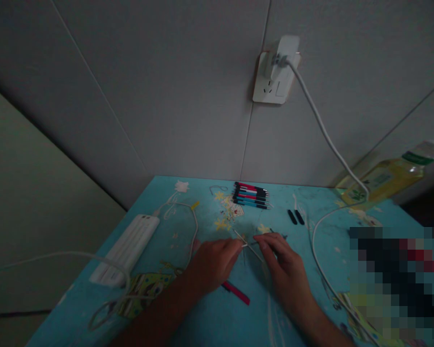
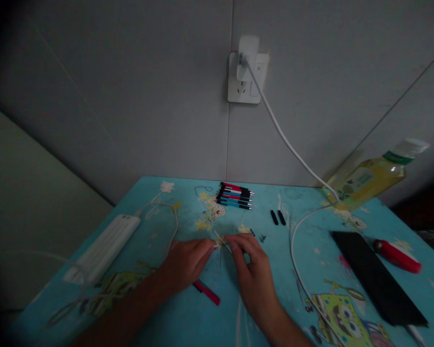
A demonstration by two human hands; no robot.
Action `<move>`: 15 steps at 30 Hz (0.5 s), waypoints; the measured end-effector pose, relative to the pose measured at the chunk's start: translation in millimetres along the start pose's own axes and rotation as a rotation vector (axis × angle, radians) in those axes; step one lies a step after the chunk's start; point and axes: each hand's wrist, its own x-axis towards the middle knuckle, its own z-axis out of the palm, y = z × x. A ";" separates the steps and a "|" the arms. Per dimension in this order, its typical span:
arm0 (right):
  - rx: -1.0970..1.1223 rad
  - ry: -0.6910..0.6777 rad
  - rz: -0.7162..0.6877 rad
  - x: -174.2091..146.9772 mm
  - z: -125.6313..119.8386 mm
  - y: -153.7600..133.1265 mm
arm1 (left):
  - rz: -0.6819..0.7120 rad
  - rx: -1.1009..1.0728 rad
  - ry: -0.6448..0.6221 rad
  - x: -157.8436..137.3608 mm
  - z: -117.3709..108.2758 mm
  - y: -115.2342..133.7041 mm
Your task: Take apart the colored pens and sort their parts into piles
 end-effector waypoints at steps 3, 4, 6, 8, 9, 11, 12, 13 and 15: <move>-0.008 0.001 -0.005 -0.4 0.2 -1.7 | 0.011 -0.016 -0.008 -0.8 0.4 0.2; -0.010 0.003 -0.011 -0.5 0.6 -2.2 | 0.014 -0.019 -0.010 -1.0 0.5 0.4; -0.020 0.000 -0.027 -0.9 1.5 -2.8 | 0.019 -0.014 -0.008 -1.4 0.7 0.8; -0.033 -0.010 -0.046 -1.7 2.6 -2.8 | 0.028 -0.004 -0.004 -1.3 1.2 0.8; -0.039 -0.014 -0.056 -2.2 2.9 -2.5 | 0.032 -0.002 0.000 -1.2 1.6 0.6; -0.049 -0.014 -0.069 -3.1 3.0 -2.0 | 0.036 -0.007 0.008 -0.6 2.0 0.2; -0.056 -0.009 -0.077 -3.4 2.7 -1.8 | 0.034 -0.010 0.013 -0.3 2.0 0.1; -0.065 -0.003 -0.083 -3.4 2.2 -1.7 | 0.028 -0.012 0.016 -0.1 1.7 0.0; -0.079 0.009 -0.094 -3.0 0.8 -1.4 | 0.012 -0.011 0.014 0.2 0.9 0.2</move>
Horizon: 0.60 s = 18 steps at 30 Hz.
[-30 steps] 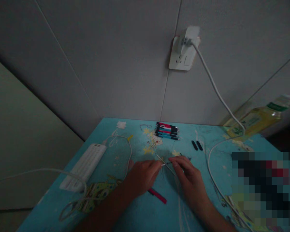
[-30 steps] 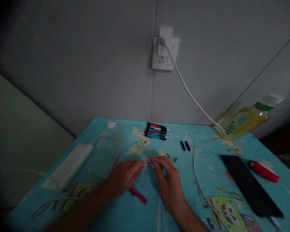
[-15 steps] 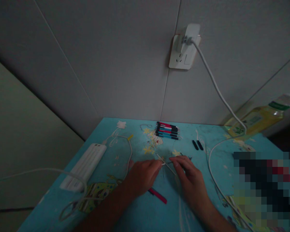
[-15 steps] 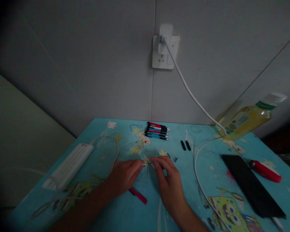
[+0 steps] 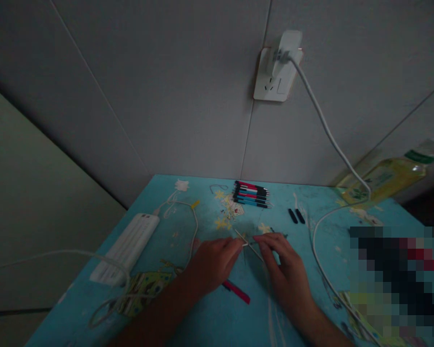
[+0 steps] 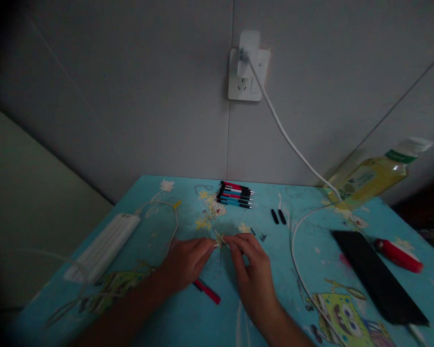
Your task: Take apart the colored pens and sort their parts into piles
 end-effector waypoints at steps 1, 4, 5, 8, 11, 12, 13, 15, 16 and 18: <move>-0.002 0.002 -0.003 0.3 -0.6 0.2 | -0.006 0.000 -0.006 0.0 -0.4 0.2; 0.011 -0.015 0.001 0.8 -0.8 1.1 | -0.006 -0.006 -0.029 -0.5 -0.8 0.7; 0.013 -0.027 0.005 0.5 -0.2 1.3 | -0.001 -0.012 -0.033 -0.8 -0.5 0.6; -0.005 -0.061 0.013 -1.9 3.2 1.1 | 0.007 -0.032 -0.030 -1.9 0.7 -0.3; -0.043 -0.090 -0.002 -3.6 4.9 -0.4 | 0.011 -0.050 -0.030 -2.7 1.3 -1.7; -0.059 -0.101 -0.013 -3.0 3.4 -0.6 | 0.015 -0.048 -0.034 -2.7 1.2 -2.0; -0.080 -0.105 -0.017 -1.3 0.3 -0.1 | 0.020 -0.042 -0.039 -2.7 1.2 -2.3; -0.158 -0.062 -0.014 5.2 -11.5 4.5 | 0.028 -0.017 -0.040 -2.4 1.0 -2.5; -0.223 -0.011 0.003 10.0 -19.9 9.2 | 0.031 -0.004 -0.036 -2.2 0.9 -2.5; -0.418 0.110 0.004 20.8 -39.9 23.6 | 0.034 0.011 -0.023 -2.0 0.9 -2.3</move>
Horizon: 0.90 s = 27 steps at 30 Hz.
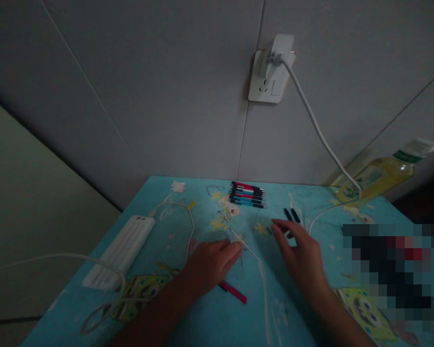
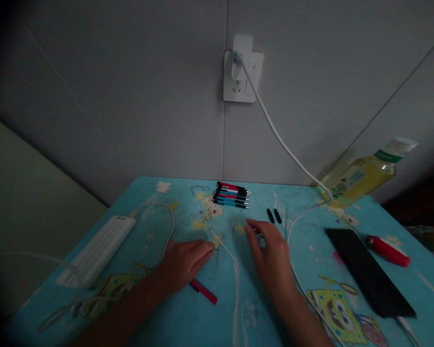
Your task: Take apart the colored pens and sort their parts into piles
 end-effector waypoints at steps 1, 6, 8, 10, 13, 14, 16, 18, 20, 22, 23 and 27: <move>-0.116 0.045 -0.020 6.1 -4.9 12.5 | 0.000 0.005 0.008 0.0 0.0 0.1; -0.551 0.095 -0.019 21.4 -13.7 67.8 | 0.013 0.015 0.024 -0.5 -0.8 0.8; -0.623 0.080 -0.014 22.2 -11.5 78.7 | 0.009 0.007 0.030 -0.1 -1.3 0.7; -0.660 0.070 0.000 23.2 -9.0 83.7 | -0.007 -0.010 0.032 0.6 -1.4 0.1; -0.686 0.076 0.029 26.8 -7.8 86.2 | -0.054 -0.038 0.043 1.7 -0.2 -2.2; -0.678 0.084 0.031 28.1 -8.0 86.1 | -0.070 -0.047 0.050 2.0 0.3 -3.3; -0.610 0.109 0.019 29.6 -8.7 83.1 | -0.094 -0.065 0.067 2.5 1.2 -5.6; -0.459 0.115 -0.001 27.9 -8.3 74.2 | -0.110 -0.079 0.083 2.9 1.8 -7.5; -0.264 0.071 -0.013 22.1 -5.8 58.6 | -0.124 -0.083 0.094 3.4 2.2 -8.9; -0.107 -0.010 -0.045 13.6 -1.8 38.9 | -0.138 -0.069 0.091 3.9 2.4 -9.6; -0.058 -0.040 -0.080 9.2 0.3 29.1 | -0.142 -0.058 0.087 4.1 2.5 -9.7; 0.073 -0.151 -0.186 -2.3 6.4 2.8 | -0.135 -0.035 0.072 4.3 2.2 -9.2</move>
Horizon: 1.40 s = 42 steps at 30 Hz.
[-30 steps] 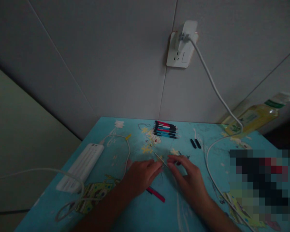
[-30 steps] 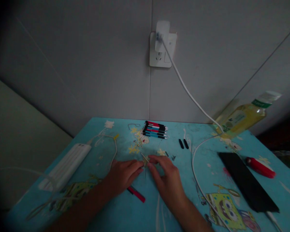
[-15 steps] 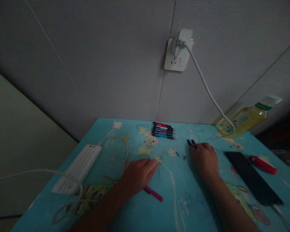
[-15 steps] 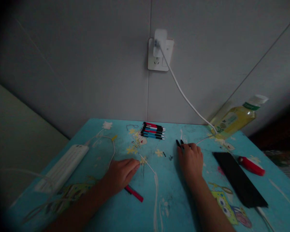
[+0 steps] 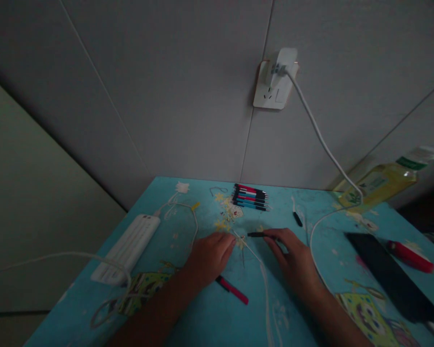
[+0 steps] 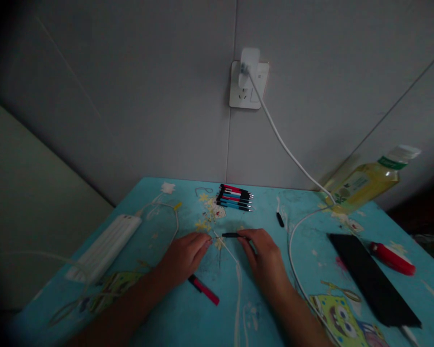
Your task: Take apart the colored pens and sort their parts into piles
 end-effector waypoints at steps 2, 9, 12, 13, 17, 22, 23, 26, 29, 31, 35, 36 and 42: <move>0.023 -0.009 -0.011 -0.3 1.3 -3.8 | 0.004 -0.009 -0.012 -0.3 -0.5 0.7; 0.035 -0.041 -0.019 -0.1 3.5 -3.4 | 0.000 0.013 -0.051 -0.5 -2.2 3.4; 0.044 -0.081 -0.042 -1.3 6.6 -7.0 | 0.032 0.022 -0.077 -1.2 -3.0 5.0; 0.056 -0.094 -0.052 -1.7 7.9 -9.0 | 0.046 0.021 -0.086 -1.7 -3.4 5.8; 0.126 -0.142 -0.102 -3.8 13.9 -17.3 | 0.052 -0.009 -0.090 -5.5 -4.7 9.2; 0.189 -0.153 -0.122 -6.0 17.5 -22.6 | 0.035 0.006 -0.140 -7.9 -4.4 9.3; 0.196 -0.162 -0.127 -6.1 17.2 -23.2 | 0.036 0.015 -0.159 -7.7 -4.2 9.1; 0.209 -0.195 -0.152 -6.0 15.2 -25.4 | 0.049 0.054 -0.200 -6.7 -3.4 9.0; 0.197 -0.210 -0.167 -6.4 14.0 -27.2 | 0.066 0.072 -0.203 -6.2 -1.8 9.3; 0.167 -0.199 -0.151 -7.4 14.6 -27.4 | 0.091 0.070 -0.194 -6.0 -0.8 9.5; 0.092 -0.205 -0.069 -9.5 17.0 -25.9 | 0.141 0.072 -0.174 -4.8 -0.3 10.1; 0.078 -0.214 -0.051 -9.7 17.2 -25.5 | 0.149 0.079 -0.170 -4.5 -0.4 10.2; 0.117 -0.243 -0.065 -8.8 16.4 -27.3 | 0.164 0.136 -0.131 -4.2 -0.7 9.1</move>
